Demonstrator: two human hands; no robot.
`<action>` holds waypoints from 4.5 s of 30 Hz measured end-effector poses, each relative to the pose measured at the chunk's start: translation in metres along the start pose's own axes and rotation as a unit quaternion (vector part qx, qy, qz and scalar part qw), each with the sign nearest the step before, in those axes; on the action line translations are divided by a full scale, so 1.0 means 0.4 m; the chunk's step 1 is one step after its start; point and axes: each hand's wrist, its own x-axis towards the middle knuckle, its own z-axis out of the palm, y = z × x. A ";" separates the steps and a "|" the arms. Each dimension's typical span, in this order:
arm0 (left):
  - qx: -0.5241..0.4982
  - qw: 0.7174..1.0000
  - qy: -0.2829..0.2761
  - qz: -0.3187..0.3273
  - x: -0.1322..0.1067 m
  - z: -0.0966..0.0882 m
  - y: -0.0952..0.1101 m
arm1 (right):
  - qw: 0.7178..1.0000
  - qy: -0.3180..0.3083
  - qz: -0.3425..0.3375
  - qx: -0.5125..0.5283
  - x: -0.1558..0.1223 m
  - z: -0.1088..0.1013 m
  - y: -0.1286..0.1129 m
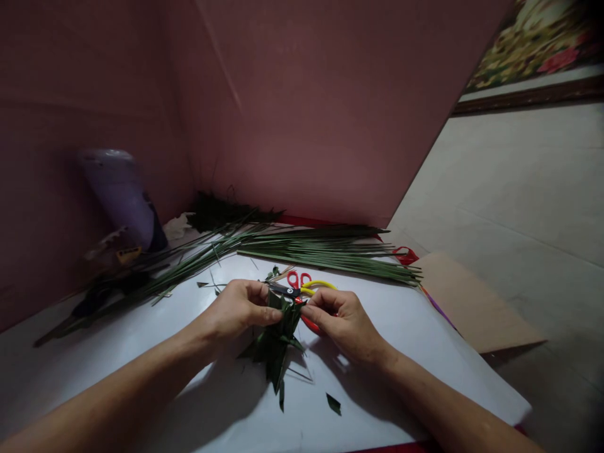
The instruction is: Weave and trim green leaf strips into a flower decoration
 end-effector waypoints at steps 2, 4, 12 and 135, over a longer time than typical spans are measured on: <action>0.004 1.000 0.004 0.000 0.002 -0.002 -0.003 | 1.000 0.000 -0.001 -0.002 -0.001 0.000 -0.002; 0.011 1.000 0.006 0.001 0.004 -0.003 -0.004 | 1.000 -0.001 -0.002 -0.004 -0.001 -0.001 -0.005; 0.017 1.000 0.012 -0.010 0.004 -0.011 -0.006 | 1.000 0.015 -0.008 -0.002 0.007 -0.003 -0.011; -0.073 0.994 -0.083 -0.007 -0.017 0.001 0.006 | 0.962 0.015 0.078 0.261 0.013 0.004 -0.008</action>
